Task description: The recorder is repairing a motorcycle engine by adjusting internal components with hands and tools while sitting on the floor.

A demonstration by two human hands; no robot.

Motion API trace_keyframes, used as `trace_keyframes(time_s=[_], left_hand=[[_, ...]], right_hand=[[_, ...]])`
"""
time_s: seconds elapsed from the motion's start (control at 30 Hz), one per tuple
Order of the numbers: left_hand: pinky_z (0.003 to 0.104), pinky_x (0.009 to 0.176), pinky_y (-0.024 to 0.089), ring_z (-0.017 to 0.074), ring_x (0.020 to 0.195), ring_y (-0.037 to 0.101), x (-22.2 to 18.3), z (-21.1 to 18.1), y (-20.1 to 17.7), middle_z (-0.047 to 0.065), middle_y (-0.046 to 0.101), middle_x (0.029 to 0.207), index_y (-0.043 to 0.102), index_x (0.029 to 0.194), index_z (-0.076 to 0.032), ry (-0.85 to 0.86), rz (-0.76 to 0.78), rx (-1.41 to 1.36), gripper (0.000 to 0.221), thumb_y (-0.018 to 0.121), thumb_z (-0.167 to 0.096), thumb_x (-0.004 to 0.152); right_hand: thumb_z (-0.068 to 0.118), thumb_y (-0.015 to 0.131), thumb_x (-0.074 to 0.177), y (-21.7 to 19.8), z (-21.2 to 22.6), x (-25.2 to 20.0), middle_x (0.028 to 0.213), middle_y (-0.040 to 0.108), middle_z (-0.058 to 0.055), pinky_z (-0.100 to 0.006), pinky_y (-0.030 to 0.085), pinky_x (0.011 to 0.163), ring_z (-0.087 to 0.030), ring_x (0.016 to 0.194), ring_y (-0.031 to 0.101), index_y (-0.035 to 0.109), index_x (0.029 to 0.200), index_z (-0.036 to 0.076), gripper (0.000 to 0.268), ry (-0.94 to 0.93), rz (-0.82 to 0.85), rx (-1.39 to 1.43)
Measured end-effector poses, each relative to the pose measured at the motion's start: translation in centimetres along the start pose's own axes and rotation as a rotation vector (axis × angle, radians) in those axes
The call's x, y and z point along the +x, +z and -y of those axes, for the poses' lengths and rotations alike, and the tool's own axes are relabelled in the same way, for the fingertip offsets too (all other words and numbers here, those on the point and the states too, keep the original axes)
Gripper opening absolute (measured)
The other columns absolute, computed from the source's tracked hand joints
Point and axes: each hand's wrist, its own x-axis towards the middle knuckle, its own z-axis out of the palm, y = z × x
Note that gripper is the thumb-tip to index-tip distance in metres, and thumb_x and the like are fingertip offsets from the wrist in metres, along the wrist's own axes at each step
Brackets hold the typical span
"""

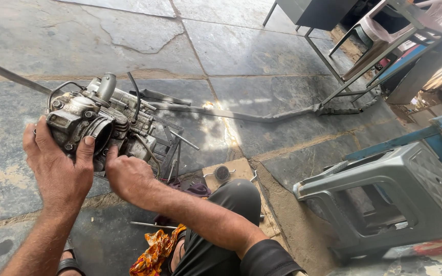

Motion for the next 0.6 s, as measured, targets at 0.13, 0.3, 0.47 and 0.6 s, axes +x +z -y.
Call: trace_keyframes(time_s=[0.13,0.3,0.47,0.6], left_hand=[[0.07,0.11,0.04,0.0531,0.146,0.034,0.0,-0.2,0.0,0.032,0.021,0.163,0.021,0.169,-0.004,-0.003,0.001,0.007,0.087,0.07,-0.046,0.109],[0.07,0.111,0.04,0.0527,0.147,0.034,0.0,-0.1,0.0,0.032,0.021,0.162,0.022,0.169,-0.005,-0.004,-0.004,-0.002,0.088,0.07,-0.046,0.108],[0.07,0.111,0.038,0.0532,0.148,0.032,0.1,0.1,0.1,0.033,0.02,0.162,0.021,0.169,-0.004,0.003,-0.003,-0.017,0.088,0.07,-0.046,0.108],[0.07,0.112,0.038,0.0527,0.149,0.032,0.0,0.3,0.2,0.033,0.02,0.162,0.021,0.169,-0.004,0.009,-0.003,-0.012,0.088,0.07,-0.046,0.109]], right_hand=[[0.0,0.046,0.101,-2.0,-1.0,0.6,0.063,0.063,-0.007,-0.03,0.054,0.038,-0.017,0.046,0.061,0.046,0.14,-0.013,0.042,0.037,0.062,0.053],[0.008,0.054,0.098,-3.1,-2.0,0.8,0.081,0.067,-0.012,-0.044,0.057,0.07,-0.023,0.078,0.068,0.06,0.126,0.0,0.029,-0.078,-0.102,-0.14],[0.008,0.058,0.094,-2.1,-2.2,1.1,0.086,0.068,-0.014,-0.047,0.055,0.078,-0.027,0.087,0.068,0.061,0.124,0.0,0.031,-0.112,-0.176,-0.169],[0.006,0.059,0.093,-0.8,-1.9,0.7,0.085,0.068,-0.015,-0.041,0.056,0.067,-0.024,0.078,0.068,0.061,0.124,-0.007,0.033,-0.155,-0.278,-0.268]])
